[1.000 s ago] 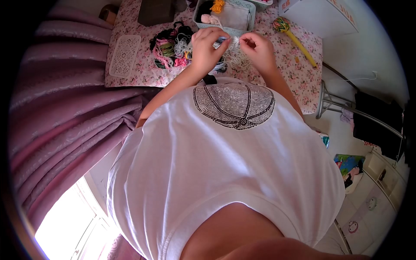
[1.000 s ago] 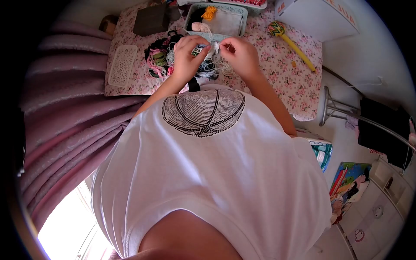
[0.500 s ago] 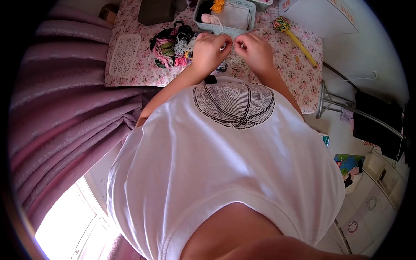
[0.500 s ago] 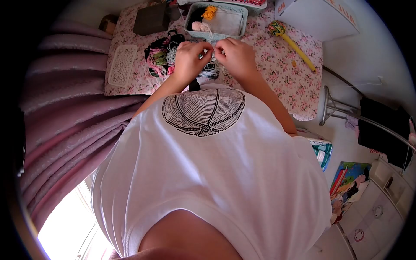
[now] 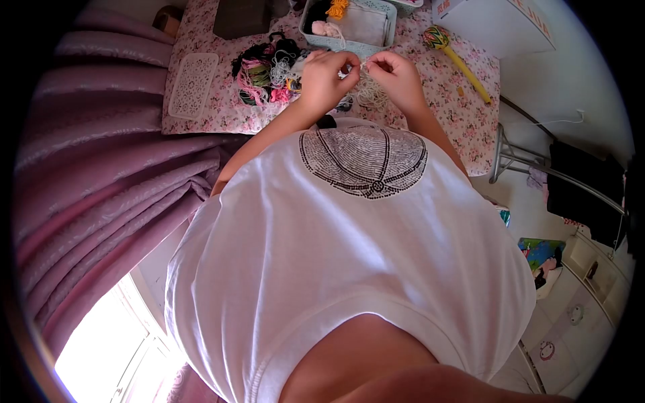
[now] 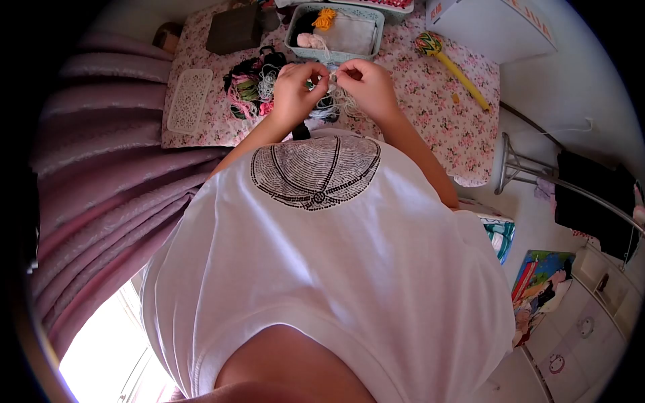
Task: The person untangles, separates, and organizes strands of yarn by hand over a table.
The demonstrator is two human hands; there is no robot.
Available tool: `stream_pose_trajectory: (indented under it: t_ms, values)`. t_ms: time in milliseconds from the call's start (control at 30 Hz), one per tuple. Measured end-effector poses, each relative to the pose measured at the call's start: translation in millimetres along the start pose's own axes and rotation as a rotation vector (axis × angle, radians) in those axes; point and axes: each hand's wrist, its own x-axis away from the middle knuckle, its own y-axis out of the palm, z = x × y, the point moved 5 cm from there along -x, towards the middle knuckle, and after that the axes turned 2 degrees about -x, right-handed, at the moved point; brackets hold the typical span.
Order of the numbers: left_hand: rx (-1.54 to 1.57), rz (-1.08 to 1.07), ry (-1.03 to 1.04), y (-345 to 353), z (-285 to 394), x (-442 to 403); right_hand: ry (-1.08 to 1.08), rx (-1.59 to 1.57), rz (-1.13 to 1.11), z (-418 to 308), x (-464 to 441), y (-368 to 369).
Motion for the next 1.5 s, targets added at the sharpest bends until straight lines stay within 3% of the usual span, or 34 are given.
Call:
stream_pose_trajectory:
  t_ms: [67, 467, 667, 767, 867, 967, 1133, 1233, 1500]
  values:
    - [0.041, -0.002, -0.023, 1.6, -3.1, 1.2, 0.008, -0.062, 0.001, 0.5, -0.4, 0.9]
    - [-0.106, -0.126, 0.161, 0.4, 3.7, -3.4, -0.293, 0.577, -0.048, -30.2, 2.7, 5.3]
    - [-0.189, -0.314, 0.333, 10.3, 4.3, -0.3, -0.287, 0.912, -0.256, -24.9, 5.1, 11.4]
    - [-0.138, -0.316, 0.287, 11.3, 0.4, 1.2, -0.184, 0.733, -0.269, -19.2, 5.1, 10.5]
    - [0.022, -0.276, 0.152, 7.4, -8.8, -0.5, 0.067, 0.187, -0.231, 12.2, 1.3, 2.7]
    - [0.130, -0.265, 0.076, 8.4, -12.5, -2.2, 0.037, -0.128, -0.140, 16.2, -0.8, 2.8]
    - [0.083, -0.226, 0.000, 5.2, -15.5, -7.0, 0.041, 0.100, -0.099, 8.4, 1.2, -1.6]
    - [0.032, -0.178, 0.114, 3.1, -9.0, -9.1, 0.011, 0.225, -0.128, -5.8, 3.2, -1.1]
    - [-0.038, -0.196, 0.143, -0.6, 1.1, -6.8, -0.093, 0.432, -0.185, -21.5, 4.4, 4.4]
